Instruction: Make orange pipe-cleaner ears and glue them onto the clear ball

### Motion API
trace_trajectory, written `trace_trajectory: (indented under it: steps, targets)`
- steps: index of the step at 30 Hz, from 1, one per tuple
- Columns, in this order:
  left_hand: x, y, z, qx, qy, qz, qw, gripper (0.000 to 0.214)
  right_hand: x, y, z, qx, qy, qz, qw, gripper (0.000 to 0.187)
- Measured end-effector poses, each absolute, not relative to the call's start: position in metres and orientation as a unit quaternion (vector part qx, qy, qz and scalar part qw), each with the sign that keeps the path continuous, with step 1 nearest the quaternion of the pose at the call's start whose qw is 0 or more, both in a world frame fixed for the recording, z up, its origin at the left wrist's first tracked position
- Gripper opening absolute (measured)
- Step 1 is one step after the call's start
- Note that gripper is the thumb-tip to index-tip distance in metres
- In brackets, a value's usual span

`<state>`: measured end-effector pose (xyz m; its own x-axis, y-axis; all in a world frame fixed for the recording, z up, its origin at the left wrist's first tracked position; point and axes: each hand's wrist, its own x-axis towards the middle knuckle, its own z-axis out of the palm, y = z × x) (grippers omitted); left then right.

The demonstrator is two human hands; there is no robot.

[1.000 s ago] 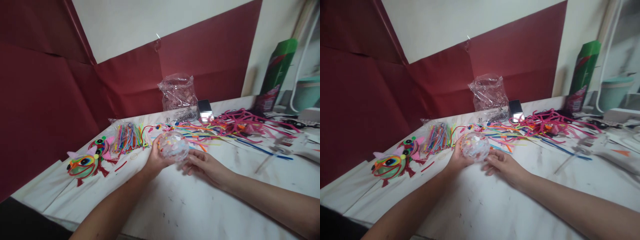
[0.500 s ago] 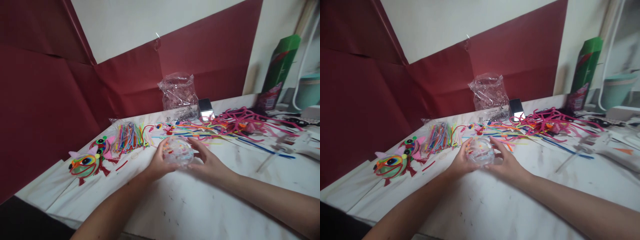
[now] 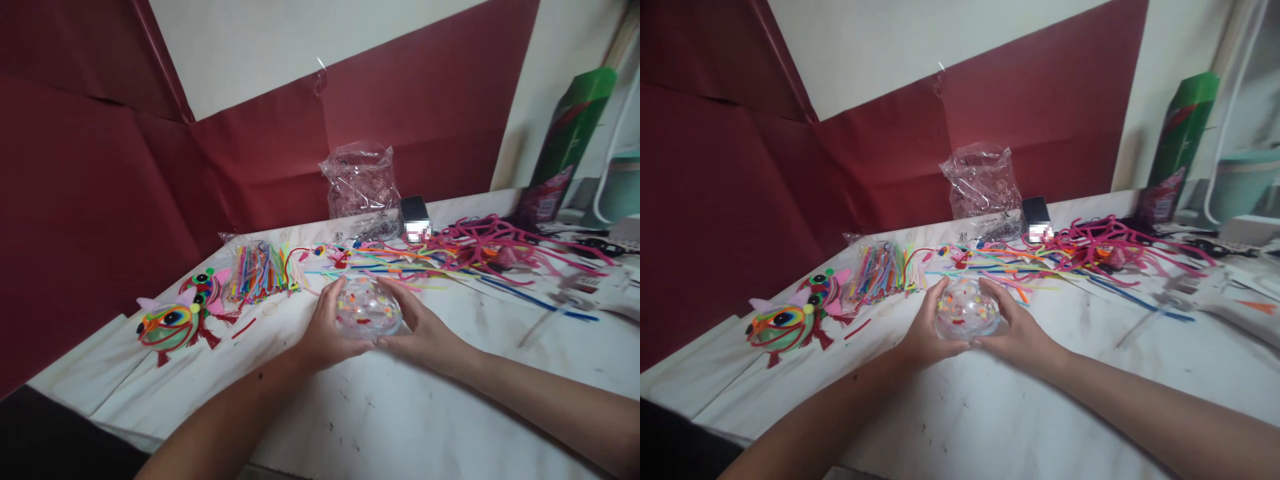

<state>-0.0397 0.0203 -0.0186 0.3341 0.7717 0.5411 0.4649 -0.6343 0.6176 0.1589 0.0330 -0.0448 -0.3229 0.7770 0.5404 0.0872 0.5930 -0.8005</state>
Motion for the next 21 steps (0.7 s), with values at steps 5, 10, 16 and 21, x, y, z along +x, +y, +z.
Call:
trace_trajectory:
  steps: [5,10,16,21]
  targets:
    - [-0.0402,0.0219,-0.0169,0.815,0.365,0.427,0.145,0.101,0.1585,0.0328,-0.0464,-0.292,-0.746,0.324,0.503,0.085]
    - [-0.0403,0.0224,-0.0154,0.818,0.367,0.420,0.143,0.099,0.1591,0.0330,-0.0478,-0.292,-0.746,0.328,0.500,0.086]
    - [-0.0397,0.0215,-0.0147,0.813,0.376,0.416,0.158,0.099,0.1596,0.0319,-0.0449,-0.291,-0.739,0.356,0.491,0.084]
    - [-0.0398,0.0220,-0.0160,0.809,0.380,0.416,0.165,0.100,0.1584,0.0314,-0.0430,-0.292,-0.736,0.367,0.488,0.084]
